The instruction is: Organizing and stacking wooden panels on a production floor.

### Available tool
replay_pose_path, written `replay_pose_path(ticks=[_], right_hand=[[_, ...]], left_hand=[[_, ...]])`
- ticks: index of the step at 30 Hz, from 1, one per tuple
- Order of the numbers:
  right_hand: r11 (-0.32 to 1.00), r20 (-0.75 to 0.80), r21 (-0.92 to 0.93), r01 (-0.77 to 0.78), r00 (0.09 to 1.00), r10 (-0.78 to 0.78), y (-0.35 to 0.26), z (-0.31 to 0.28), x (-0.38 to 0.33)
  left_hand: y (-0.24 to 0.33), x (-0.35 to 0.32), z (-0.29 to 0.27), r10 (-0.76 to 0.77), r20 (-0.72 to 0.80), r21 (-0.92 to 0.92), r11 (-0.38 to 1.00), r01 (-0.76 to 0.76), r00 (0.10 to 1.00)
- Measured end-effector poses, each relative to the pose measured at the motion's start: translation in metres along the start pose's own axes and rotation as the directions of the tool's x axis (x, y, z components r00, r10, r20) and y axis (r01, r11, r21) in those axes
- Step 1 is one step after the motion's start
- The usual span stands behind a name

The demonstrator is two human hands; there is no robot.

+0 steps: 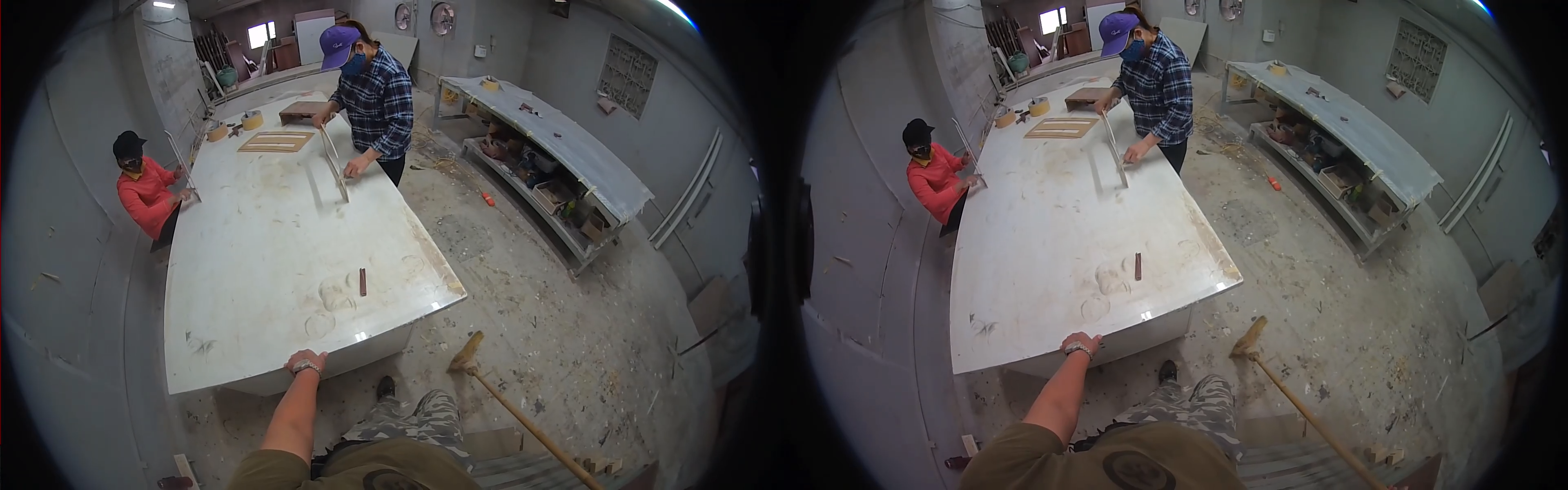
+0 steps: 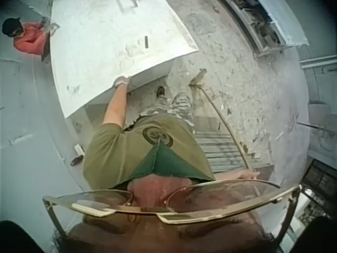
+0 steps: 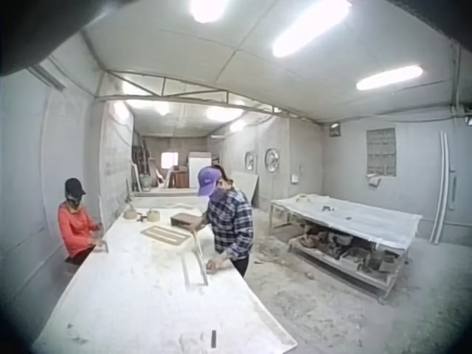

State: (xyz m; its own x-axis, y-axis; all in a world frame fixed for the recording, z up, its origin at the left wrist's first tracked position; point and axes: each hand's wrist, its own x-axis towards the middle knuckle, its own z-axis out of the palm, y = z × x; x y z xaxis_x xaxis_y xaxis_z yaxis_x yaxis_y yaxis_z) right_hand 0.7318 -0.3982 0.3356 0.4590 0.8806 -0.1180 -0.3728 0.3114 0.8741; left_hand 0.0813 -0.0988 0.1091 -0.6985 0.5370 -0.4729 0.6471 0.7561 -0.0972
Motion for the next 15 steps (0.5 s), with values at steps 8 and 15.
replay_pose_path(ticks=[8, 15], right_hand=[[0.424, 0.442, 0.596, -0.682, 0.72, 0.536, -0.028, 0.032, 0.002], [-0.543, 0.883, 0.454, -0.706, 0.277, 0.379, -0.064, 0.046, 0.025]], left_hand=[[0.022, -0.002, -0.001, 0.069, 0.053, 0.004, 0.998, -0.069, 0.996], [0.019, 0.014, 0.003, 0.072, 0.092, 0.043, 0.996, -0.076, 0.993]])
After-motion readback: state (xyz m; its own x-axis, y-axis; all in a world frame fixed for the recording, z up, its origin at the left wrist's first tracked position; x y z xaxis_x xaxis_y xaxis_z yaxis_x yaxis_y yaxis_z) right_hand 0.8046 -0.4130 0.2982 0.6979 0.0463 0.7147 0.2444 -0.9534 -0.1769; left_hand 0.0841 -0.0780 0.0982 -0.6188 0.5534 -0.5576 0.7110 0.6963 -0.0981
